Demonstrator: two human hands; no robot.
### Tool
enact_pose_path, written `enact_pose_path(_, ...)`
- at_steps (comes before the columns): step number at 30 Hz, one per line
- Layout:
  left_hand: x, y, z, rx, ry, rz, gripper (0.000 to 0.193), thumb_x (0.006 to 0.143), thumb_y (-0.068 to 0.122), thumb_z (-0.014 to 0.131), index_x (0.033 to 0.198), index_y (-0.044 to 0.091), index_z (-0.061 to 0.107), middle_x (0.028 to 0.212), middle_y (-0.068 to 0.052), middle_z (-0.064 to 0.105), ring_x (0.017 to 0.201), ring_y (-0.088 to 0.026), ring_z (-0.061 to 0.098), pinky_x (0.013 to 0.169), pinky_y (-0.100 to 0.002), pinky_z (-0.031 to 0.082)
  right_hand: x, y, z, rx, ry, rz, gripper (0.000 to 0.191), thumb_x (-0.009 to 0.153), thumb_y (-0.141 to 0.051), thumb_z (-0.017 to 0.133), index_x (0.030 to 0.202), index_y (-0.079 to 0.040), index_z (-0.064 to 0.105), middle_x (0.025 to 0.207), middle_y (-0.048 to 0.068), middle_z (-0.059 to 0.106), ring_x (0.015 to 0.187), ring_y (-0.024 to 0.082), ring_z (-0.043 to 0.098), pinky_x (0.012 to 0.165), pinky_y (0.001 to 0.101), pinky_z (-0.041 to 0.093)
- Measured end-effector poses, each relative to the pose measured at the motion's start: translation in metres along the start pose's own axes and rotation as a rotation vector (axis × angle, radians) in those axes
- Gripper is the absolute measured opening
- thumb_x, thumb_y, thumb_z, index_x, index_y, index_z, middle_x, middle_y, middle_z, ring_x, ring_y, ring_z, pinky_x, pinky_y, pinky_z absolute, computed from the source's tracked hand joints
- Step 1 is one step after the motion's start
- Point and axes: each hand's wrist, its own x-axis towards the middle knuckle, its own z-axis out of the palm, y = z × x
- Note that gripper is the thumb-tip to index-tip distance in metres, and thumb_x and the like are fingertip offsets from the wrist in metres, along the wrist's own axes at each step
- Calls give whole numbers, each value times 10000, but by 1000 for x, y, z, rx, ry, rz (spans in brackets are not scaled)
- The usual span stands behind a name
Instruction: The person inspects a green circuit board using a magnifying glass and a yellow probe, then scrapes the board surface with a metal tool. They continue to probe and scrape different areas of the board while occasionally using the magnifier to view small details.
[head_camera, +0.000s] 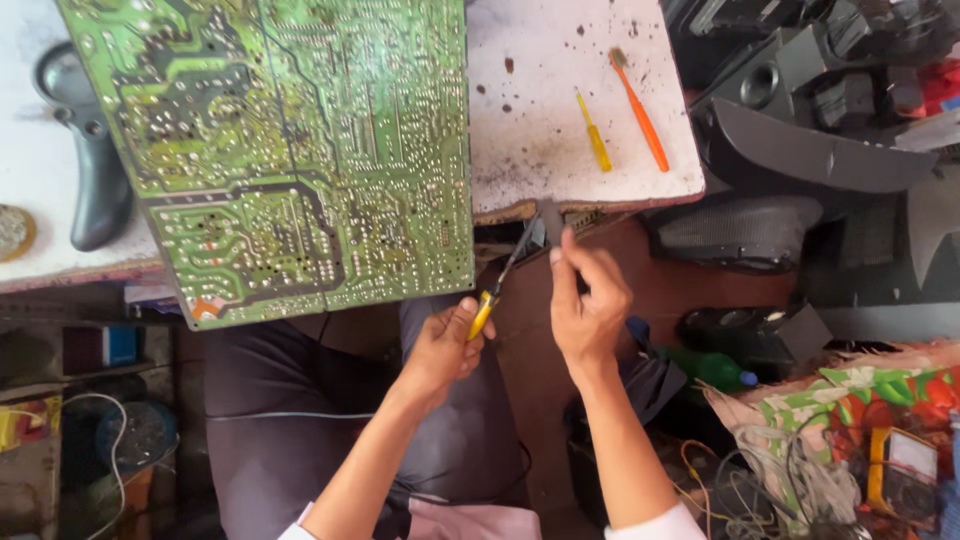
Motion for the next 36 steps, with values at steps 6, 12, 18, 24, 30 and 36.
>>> enact_pose_path(6, -3, 10, -1, -100, -91, -96, 485, 1057, 472, 450, 881, 52, 616, 571, 35, 398, 442, -70, 331, 403, -250, 251, -5, 2, -2, 0, -30, 132, 115, 960, -13, 723, 1066, 29, 740, 891, 143, 719, 797, 234, 679, 763, 337, 533)
enact_pose_path(12, -4, 16, -6, -278, -225, -264, 494, 1054, 502, 470, 888, 55, 601, 584, 61, 358, 454, -45, 289, 405, -226, 220, 7, 2, 2, 5, -30, 27, 151, 972, -34, 727, 1111, 27, 731, 1027, 157, 745, 923, 255, 714, 847, 344, 550)
enact_pose_path(18, -4, 12, -10, -283, -333, -151, 323, 1048, 367, 589, 928, 67, 585, 618, 61, 342, 478, -44, 270, 414, -229, 191, 3, -3, 1, -13, -55, 124, 144, 942, -28, 726, 1075, 24, 747, 893, 146, 724, 810, 242, 708, 754, 338, 542)
enact_pose_path(24, -3, 5, -7, -323, -317, -125, 325, 1020, 397, 575, 978, 75, 595, 600, 56, 347, 462, -50, 277, 399, -224, 191, 12, 0, 5, -37, -29, 16, 123, 973, -6, 720, 1091, 27, 734, 940, 151, 726, 844, 266, 698, 774, 361, 543)
enact_pose_path(30, -1, 6, -6, -231, -252, -97, 326, 1035, 406, 561, 947, 92, 556, 610, 54, 359, 473, -48, 287, 414, -229, 214, -1, -10, 0, -21, -24, 41, 158, 946, -19, 719, 1099, 18, 739, 921, 141, 729, 838, 257, 713, 784, 348, 555)
enact_pose_path(36, -2, 8, -2, -216, -268, -77, 357, 1032, 441, 543, 937, 97, 555, 607, 59, 366, 470, -44, 289, 408, -224, 211, 13, -3, 9, 44, -41, 52, 165, 968, -17, 710, 1127, 21, 732, 984, 149, 735, 887, 255, 726, 806, 338, 556)
